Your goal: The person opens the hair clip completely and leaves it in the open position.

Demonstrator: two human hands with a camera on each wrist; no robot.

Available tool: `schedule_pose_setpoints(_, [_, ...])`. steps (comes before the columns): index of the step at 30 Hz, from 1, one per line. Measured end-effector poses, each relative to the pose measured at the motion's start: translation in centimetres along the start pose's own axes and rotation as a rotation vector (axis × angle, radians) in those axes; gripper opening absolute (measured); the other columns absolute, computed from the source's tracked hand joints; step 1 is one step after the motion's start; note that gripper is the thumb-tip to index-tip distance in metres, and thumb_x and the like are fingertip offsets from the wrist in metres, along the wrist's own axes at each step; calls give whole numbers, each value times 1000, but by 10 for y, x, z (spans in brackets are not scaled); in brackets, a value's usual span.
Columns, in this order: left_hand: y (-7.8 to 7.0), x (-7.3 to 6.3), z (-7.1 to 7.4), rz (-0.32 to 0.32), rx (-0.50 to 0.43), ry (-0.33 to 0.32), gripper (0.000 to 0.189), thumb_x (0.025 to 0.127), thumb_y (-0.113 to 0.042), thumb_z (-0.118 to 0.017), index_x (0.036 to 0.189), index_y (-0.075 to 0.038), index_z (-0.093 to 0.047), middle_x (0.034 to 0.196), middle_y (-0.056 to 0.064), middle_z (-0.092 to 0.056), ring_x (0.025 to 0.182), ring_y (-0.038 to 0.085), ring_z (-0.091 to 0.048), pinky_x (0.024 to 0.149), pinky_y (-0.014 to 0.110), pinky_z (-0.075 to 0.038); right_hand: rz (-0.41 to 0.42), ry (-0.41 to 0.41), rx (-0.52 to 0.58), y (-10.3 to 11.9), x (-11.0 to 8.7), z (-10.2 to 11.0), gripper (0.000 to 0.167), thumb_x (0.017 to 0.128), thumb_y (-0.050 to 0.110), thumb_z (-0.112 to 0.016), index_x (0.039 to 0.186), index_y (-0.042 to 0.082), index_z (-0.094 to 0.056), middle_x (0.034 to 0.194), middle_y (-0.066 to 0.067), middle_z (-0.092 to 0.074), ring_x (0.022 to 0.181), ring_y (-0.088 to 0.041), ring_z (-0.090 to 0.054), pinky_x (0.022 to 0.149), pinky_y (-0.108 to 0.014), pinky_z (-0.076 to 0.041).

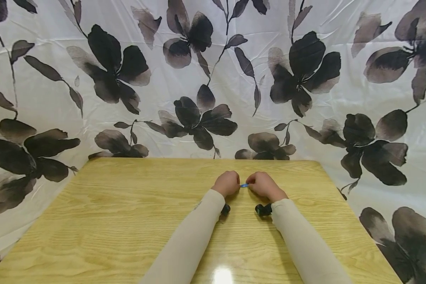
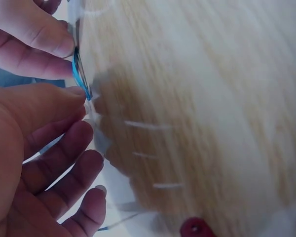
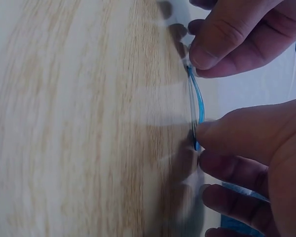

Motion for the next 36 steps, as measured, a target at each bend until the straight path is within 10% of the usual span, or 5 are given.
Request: schedule_pose_setpoints(36, [-2,-3,-4,-58,-19,-8,28,93,-9,-52,65,-12,-57,62,-1,-52,59,14,-45,59,26,-41,-35,-13,96,-8,-8,-4,7,91,15,-67,84,14,-70,84,0,-66,79,-16,-57,82,-37,-48])
Point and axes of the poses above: each hand's wrist, its own x-axis towards the middle knuckle, its own z-axis out of the back of the hand, y = z × x, the point moved 7 cm from there along x, towards the middle knuckle
